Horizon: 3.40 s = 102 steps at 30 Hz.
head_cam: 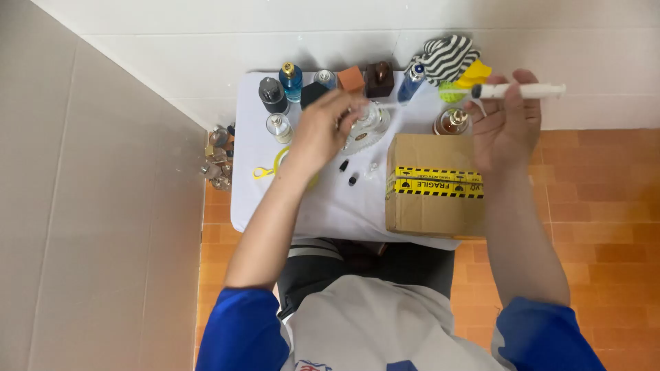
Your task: Packing perfume bottles and accessories into a cardboard box for shipping
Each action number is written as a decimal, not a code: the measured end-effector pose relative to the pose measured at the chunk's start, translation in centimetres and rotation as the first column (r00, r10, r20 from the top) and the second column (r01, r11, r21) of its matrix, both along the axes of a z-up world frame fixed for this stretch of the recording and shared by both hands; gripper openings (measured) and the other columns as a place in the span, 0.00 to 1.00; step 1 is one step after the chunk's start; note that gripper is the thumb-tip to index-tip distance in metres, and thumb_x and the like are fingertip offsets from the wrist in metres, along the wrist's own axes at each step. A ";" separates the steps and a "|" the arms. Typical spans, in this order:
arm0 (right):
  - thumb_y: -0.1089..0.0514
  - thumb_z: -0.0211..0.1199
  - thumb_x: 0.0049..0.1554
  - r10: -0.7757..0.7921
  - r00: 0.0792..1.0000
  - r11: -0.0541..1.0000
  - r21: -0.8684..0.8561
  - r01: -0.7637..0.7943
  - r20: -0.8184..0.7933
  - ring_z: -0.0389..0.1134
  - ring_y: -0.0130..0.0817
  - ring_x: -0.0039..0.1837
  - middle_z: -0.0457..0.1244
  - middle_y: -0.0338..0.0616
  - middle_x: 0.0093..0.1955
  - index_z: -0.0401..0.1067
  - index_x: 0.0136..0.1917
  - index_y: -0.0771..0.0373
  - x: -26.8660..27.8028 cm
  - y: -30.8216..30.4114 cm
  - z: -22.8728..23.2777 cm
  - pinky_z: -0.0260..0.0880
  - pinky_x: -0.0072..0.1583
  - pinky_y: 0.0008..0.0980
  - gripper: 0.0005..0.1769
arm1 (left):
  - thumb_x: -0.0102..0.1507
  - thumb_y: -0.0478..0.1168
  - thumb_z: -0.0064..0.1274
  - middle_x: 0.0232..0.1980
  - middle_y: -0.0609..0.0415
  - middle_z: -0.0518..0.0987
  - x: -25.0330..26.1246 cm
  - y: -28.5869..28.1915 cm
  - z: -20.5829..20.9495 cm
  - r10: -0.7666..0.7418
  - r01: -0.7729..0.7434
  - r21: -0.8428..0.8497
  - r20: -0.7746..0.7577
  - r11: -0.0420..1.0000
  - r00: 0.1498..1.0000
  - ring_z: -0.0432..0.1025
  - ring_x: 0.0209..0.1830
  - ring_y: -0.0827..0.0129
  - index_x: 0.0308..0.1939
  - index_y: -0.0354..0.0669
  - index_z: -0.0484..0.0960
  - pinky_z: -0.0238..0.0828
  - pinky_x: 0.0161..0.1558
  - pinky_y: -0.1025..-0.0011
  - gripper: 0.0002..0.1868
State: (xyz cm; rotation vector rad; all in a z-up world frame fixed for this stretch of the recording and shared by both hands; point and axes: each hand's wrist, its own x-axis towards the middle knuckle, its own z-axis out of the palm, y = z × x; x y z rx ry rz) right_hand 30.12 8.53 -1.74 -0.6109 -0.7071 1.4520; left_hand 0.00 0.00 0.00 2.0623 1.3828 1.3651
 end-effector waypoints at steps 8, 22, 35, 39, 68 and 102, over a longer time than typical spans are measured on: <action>0.50 0.67 0.62 -0.080 0.994 0.996 -0.024 0.082 0.073 0.73 0.35 0.52 0.70 0.51 0.61 0.68 0.69 0.56 1.0 -0.9 -0.6 0.78 0.53 0.35 0.25 | 0.67 0.32 0.59 0.43 0.54 0.81 -0.5 4.1 1.4 0.020 -0.011 0.148 -0.060 0.989 0.998 0.78 0.41 0.64 0.46 0.39 0.80 0.75 0.44 0.69 0.05; 0.53 0.64 0.66 -0.107 0.964 0.993 -0.020 0.116 0.245 0.63 0.31 0.40 0.59 0.38 0.37 0.71 0.58 0.55 2.5 -2.5 -1.9 0.68 0.46 0.32 0.09 | 0.70 0.36 0.52 0.44 0.55 0.78 0.1 5.8 -1.3 0.031 -0.013 0.090 -0.197 0.996 0.980 0.75 0.41 0.55 0.47 0.43 0.79 0.72 0.39 0.62 0.04; 0.51 0.62 0.62 -0.116 0.961 0.991 -0.033 0.129 0.252 0.64 0.33 0.41 0.61 0.40 0.37 0.72 0.56 0.57 2.3 -2.7 -2.3 0.68 0.46 0.32 0.12 | 0.66 0.33 0.54 0.43 0.57 0.81 0.7 6.1 -4.2 -0.050 0.048 -0.017 -0.142 0.999 0.989 0.77 0.39 0.58 0.43 0.45 0.79 0.72 0.37 0.62 0.04; 0.48 0.54 0.59 -0.053 0.940 0.997 -0.038 0.070 0.336 0.66 0.34 0.40 0.64 0.46 0.36 0.74 0.55 0.60 2.6 -2.1 -1.9 0.67 0.48 0.27 0.18 | 0.67 0.39 0.57 0.40 0.55 0.85 0.5 6.5 -6.4 -0.027 0.024 -0.015 -0.227 1.000 0.973 0.74 0.40 0.52 0.41 0.45 0.83 0.70 0.41 0.60 0.03; 0.63 0.72 0.58 -0.075 0.371 0.849 0.254 -0.462 0.926 0.61 0.26 0.38 0.64 0.42 0.34 0.80 0.57 0.57 -4.3 0.2 2.4 0.61 0.40 0.25 0.13 | 0.63 0.48 0.59 0.34 0.60 0.74 -0.5 3.1 -4.2 0.171 -0.203 -0.043 -0.390 0.978 0.905 0.70 0.41 0.59 0.44 0.55 0.85 0.62 0.44 0.61 0.08; 0.64 0.73 0.60 -0.048 0.447 0.884 0.246 -0.397 0.893 0.72 0.38 0.43 0.70 0.53 0.46 0.74 0.59 0.67 -2.0 0.8 -3.5 0.72 0.44 0.33 0.15 | 0.61 0.44 0.64 0.39 0.52 0.82 2.5 4.8 -4.9 0.067 -0.060 0.033 -0.291 0.998 0.954 0.76 0.42 0.56 0.43 0.46 0.85 0.73 0.46 0.63 0.10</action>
